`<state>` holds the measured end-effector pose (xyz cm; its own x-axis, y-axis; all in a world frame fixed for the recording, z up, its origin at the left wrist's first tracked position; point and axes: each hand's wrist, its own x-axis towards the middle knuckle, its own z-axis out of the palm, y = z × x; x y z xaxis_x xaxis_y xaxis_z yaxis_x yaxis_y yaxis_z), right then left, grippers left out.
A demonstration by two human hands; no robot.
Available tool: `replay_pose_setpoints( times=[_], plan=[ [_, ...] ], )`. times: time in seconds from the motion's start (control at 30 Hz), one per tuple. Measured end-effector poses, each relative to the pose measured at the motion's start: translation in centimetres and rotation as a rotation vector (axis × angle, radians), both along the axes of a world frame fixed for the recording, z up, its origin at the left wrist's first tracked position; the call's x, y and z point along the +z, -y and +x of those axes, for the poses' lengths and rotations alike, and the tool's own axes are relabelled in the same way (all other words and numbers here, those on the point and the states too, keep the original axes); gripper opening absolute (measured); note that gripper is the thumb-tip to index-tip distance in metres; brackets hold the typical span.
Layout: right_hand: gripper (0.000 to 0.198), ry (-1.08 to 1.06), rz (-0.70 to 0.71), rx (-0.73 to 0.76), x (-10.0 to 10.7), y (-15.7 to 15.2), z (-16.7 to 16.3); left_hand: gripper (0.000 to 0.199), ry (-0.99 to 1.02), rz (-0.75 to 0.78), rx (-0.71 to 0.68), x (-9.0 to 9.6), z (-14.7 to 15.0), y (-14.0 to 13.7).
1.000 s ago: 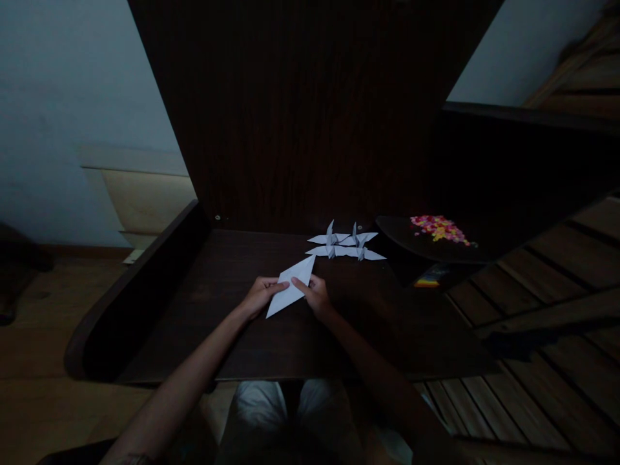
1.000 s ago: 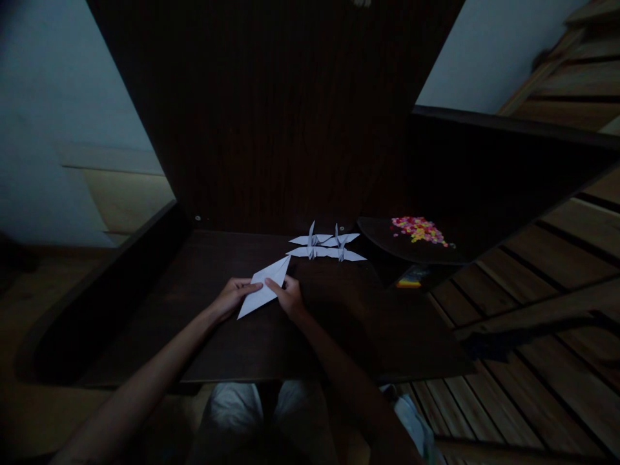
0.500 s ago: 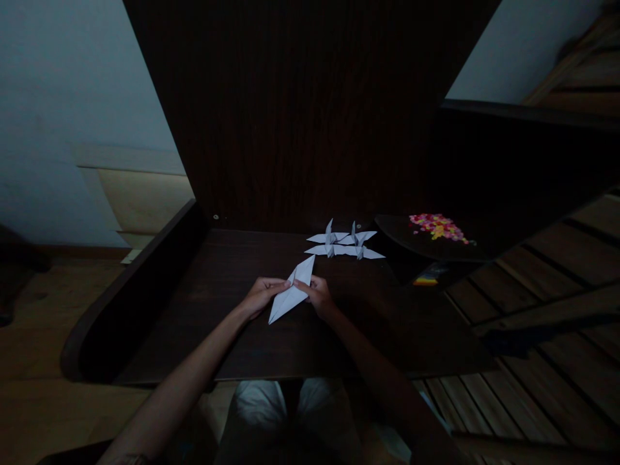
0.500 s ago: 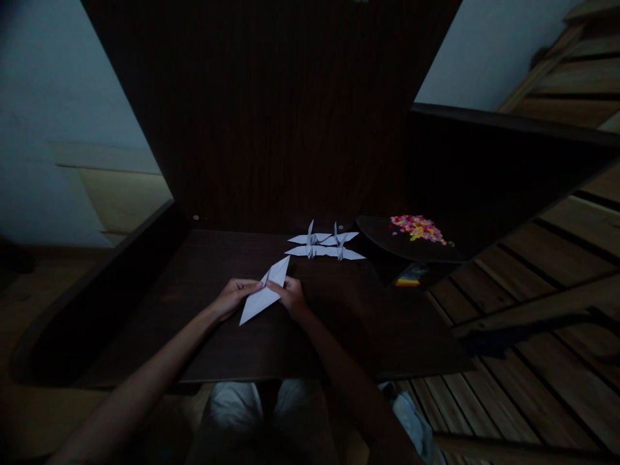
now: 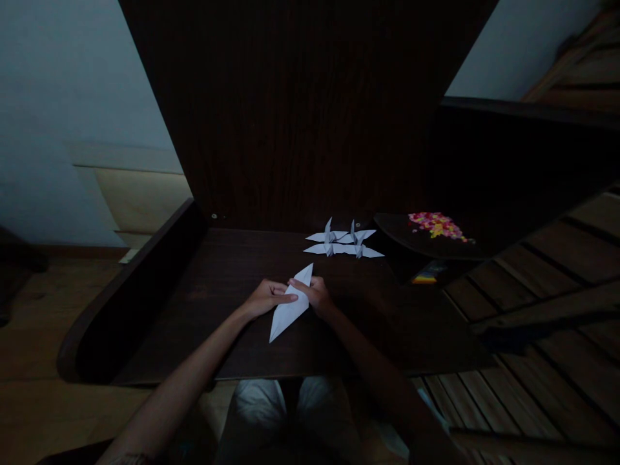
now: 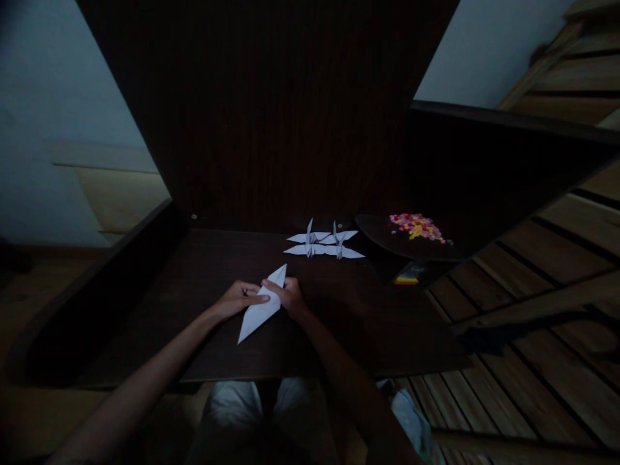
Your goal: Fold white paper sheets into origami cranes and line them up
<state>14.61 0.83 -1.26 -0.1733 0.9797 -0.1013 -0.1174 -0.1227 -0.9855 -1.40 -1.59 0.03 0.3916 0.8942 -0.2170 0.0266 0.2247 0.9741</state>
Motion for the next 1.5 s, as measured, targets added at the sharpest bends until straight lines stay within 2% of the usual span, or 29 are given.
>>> replay_pose_setpoints(
  times=[0.1,0.2,0.33,0.57,0.77,0.93,1.33,1.5],
  plan=[
    [0.034,-0.132,0.001,0.011,0.2,0.0,0.0,0.034,0.030,0.005,0.075,0.0,0.0,-0.1],
    [0.033,-0.287,-0.026,0.126,0.5,0.0,0.5,0.034,0.136,0.005,0.166,0.0,-0.1,-0.3],
    [0.032,-0.321,0.022,0.210,0.5,0.1,1.1,0.032,0.248,-0.005,0.256,0.0,-0.4,-0.6],
    [0.032,-0.214,0.086,0.146,-0.1,0.1,0.6,0.032,0.203,0.028,0.290,-0.3,-0.3,-0.5],
    [0.027,-0.050,0.136,0.067,0.3,0.2,0.5,0.032,0.128,0.110,0.178,-0.2,0.0,-0.4],
    [0.027,-0.018,0.154,0.051,0.0,0.2,0.4,0.031,0.102,0.096,0.138,0.3,0.0,-0.2],
    [0.032,-0.008,0.176,-0.076,-0.8,-0.2,-0.3,0.038,0.049,0.118,0.215,-0.6,0.3,-0.7],
    [0.036,-0.022,0.243,-0.106,-0.8,0.1,-0.6,0.055,0.105,0.099,0.323,-1.3,0.4,-0.8]
  ],
)
